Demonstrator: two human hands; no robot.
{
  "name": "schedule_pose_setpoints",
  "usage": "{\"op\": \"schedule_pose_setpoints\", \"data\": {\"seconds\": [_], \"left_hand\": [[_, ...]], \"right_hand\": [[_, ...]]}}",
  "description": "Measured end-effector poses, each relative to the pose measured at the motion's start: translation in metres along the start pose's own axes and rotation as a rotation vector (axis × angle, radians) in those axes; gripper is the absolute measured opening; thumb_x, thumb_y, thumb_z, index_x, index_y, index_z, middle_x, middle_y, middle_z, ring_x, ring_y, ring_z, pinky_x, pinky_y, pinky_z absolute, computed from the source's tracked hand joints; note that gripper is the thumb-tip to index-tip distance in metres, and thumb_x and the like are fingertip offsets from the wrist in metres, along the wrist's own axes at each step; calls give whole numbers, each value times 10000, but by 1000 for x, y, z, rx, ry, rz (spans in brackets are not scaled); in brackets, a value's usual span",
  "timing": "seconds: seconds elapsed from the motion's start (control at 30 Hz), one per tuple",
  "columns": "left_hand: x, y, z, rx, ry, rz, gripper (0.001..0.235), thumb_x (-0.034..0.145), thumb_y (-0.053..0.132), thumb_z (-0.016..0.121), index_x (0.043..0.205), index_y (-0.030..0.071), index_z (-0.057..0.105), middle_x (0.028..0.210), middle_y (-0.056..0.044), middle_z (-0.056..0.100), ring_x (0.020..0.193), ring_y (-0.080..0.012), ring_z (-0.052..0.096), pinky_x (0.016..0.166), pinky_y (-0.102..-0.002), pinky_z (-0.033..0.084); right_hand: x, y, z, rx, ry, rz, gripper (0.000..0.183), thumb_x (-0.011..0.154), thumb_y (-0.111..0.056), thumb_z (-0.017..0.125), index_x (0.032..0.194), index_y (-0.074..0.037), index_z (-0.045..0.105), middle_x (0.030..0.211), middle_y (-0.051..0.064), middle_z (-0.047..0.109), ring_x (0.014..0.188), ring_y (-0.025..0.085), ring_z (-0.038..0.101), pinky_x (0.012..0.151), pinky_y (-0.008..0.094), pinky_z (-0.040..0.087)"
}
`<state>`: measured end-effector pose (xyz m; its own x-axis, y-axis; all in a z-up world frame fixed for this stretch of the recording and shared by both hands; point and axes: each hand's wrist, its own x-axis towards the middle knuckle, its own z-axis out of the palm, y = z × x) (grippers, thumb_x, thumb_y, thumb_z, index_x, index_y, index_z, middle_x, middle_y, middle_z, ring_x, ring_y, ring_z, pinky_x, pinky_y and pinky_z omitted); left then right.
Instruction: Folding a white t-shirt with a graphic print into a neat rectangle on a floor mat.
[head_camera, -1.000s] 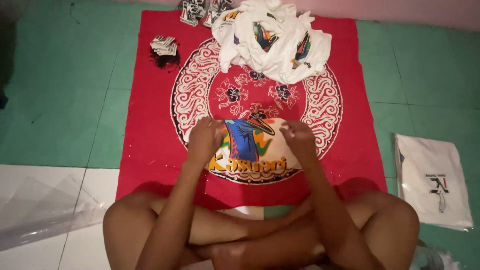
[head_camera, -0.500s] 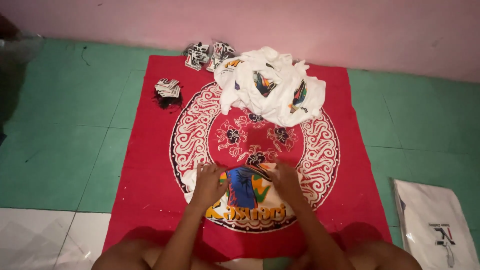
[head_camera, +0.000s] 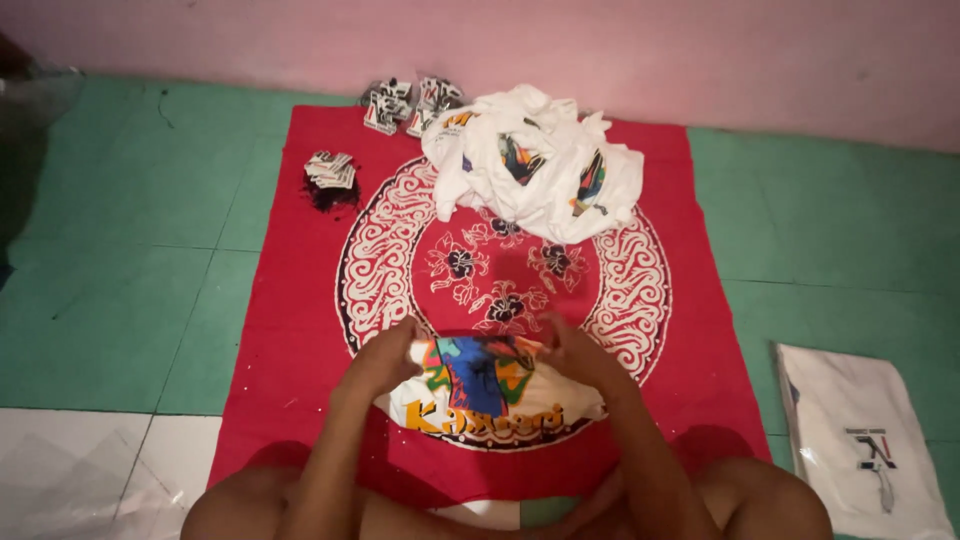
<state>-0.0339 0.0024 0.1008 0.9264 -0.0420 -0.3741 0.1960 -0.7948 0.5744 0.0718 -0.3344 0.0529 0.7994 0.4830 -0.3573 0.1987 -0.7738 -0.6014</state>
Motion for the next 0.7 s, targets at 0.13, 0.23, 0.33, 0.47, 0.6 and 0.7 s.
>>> {"op": "schedule_pose_setpoints", "data": {"seconds": [0.13, 0.23, 0.33, 0.47, 0.6, 0.7], "left_hand": [[-22, 21, -23, -15, 26, 62, 404, 834, 67, 767, 1210, -24, 651, 1201, -327, 699, 1230, -545, 602, 1047, -611, 473], [-43, 38, -38, 12, 134, 90, 297, 863, 104, 730, 1159, 79, 744, 1154, -209, 756, 1189, -454, 669, 1002, -547, 524], [-34, 43, -45, -42, 505, 192, 200, 866, 155, 683, 1037, 201, 776, 948, -118, 784, 998, -387, 732, 845, -510, 561], [-23, 49, -67, 6, 1088, 576, 338, 777, 21, 715, 1052, 216, 741, 866, -24, 713, 859, -263, 712, 779, -399, 561], [-25, 26, -57, 221, 1127, 710, 458, 684, 9, 709, 1107, 183, 747, 871, -67, 702, 877, -298, 697, 834, -437, 549], [-33, -1, -21, 229, 684, 492, 519, 647, 174, 863, 1139, 242, 712, 1030, -49, 709, 1027, -315, 672, 941, -475, 509]], "right_hand": [[0, 9, -8, -258, -21, -83, 447, 932, -439, 645, 1261, -137, 660, 1150, 212, 717, 1190, 432, 637, 1043, 495, 472], [-22, -8, -38, -169, 174, -158, 509, 913, -266, 573, 1401, -120, 580, 1265, 239, 669, 1220, 436, 622, 1061, 526, 477], [-34, -49, -87, -504, 478, -235, 339, 925, -100, 502, 1234, -160, 626, 1125, 108, 704, 1047, 340, 722, 948, 472, 563], [-55, -90, -127, -195, 842, -362, 155, 927, -153, 593, 1017, -267, 535, 1188, -62, 671, 1167, 206, 657, 998, 370, 514], [-58, -71, -108, -332, 861, -474, 169, 829, -132, 657, 908, -175, 514, 1225, 2, 641, 1275, 251, 589, 1095, 415, 454], [-20, 7, -48, -580, 1036, -670, 126, 859, -188, 649, 957, -246, 594, 1027, -16, 620, 1048, 194, 660, 920, 305, 531]]}}
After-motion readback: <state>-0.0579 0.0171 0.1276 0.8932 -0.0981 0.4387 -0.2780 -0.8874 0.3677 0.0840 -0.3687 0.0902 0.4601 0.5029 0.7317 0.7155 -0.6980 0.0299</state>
